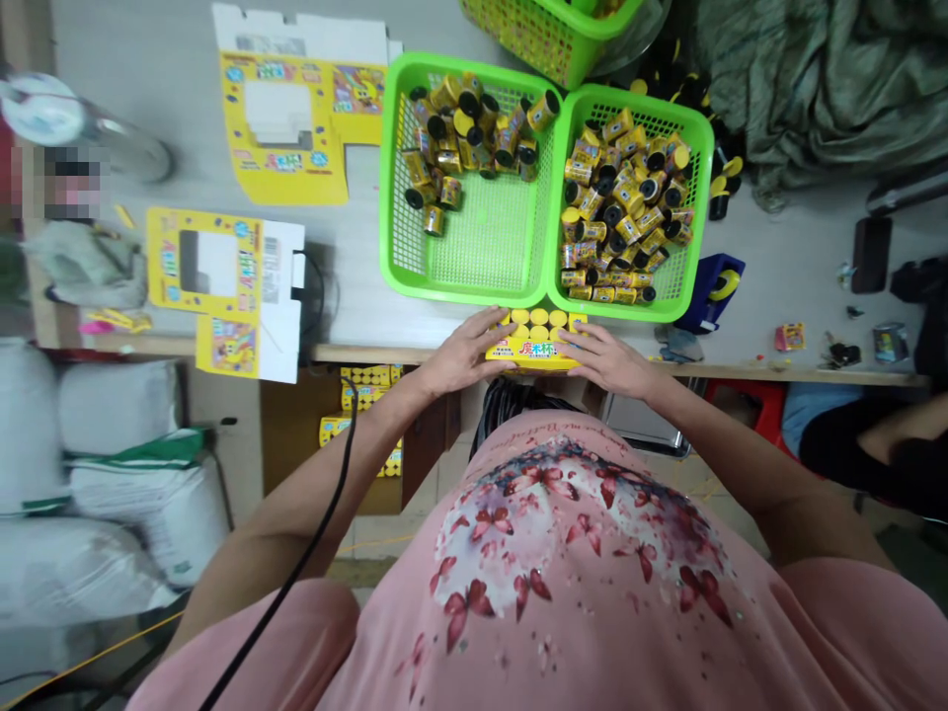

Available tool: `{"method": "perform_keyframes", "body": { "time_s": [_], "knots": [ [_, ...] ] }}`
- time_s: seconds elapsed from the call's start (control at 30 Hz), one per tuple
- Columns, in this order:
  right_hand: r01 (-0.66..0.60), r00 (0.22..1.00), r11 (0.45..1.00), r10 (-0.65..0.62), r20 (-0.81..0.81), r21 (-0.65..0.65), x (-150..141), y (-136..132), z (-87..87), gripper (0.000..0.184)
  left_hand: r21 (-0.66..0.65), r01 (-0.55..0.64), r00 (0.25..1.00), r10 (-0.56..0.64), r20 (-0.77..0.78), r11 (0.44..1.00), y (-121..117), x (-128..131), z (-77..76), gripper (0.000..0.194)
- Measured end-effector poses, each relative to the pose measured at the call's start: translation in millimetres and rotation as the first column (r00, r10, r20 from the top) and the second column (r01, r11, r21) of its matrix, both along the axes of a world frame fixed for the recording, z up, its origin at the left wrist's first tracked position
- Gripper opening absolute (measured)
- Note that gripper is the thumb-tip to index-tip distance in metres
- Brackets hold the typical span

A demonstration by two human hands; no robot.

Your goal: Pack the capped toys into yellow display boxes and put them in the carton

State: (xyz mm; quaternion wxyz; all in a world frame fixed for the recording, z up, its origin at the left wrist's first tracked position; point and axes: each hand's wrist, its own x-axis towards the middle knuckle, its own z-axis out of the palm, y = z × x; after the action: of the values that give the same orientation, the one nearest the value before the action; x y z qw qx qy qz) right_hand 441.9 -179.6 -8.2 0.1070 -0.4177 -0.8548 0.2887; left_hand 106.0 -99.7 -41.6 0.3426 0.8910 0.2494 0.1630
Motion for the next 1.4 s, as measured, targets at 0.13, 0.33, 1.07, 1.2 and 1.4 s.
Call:
{"method": "perform_keyframes", "body": {
  "time_s": [0.13,0.33,1.07,1.2,1.4],
  "knots": [
    [0.005,0.997,0.997,-0.010,-0.072,-0.075,5,-3,-1.4,0.050,-0.030,-0.013,1.000,0.013,-0.008,0.999,1,-1,2.3,0.067],
    [-0.037,0.995,0.995,0.028,-0.100,-0.095,10,2,0.7,0.051,-0.062,-0.016,1.000,0.015,-0.019,0.998,2,-2,1.6,0.068],
    [-0.042,0.999,0.997,0.040,-0.037,-0.057,3,2,1.7,0.047,-0.106,-0.042,0.999,0.038,-0.034,0.994,3,0,7.8,0.063],
    [-0.027,0.997,0.998,0.023,-0.071,-0.064,4,1,-1.8,0.046,-0.061,-0.029,0.999,0.027,-0.030,0.998,2,0,8.4,0.063],
    [0.062,0.996,0.998,-0.061,-0.064,0.008,-11,-38,0.7,0.046,0.082,-0.031,0.999,0.030,0.016,0.996,-28,-2,7.5,0.065]
  ]
}}
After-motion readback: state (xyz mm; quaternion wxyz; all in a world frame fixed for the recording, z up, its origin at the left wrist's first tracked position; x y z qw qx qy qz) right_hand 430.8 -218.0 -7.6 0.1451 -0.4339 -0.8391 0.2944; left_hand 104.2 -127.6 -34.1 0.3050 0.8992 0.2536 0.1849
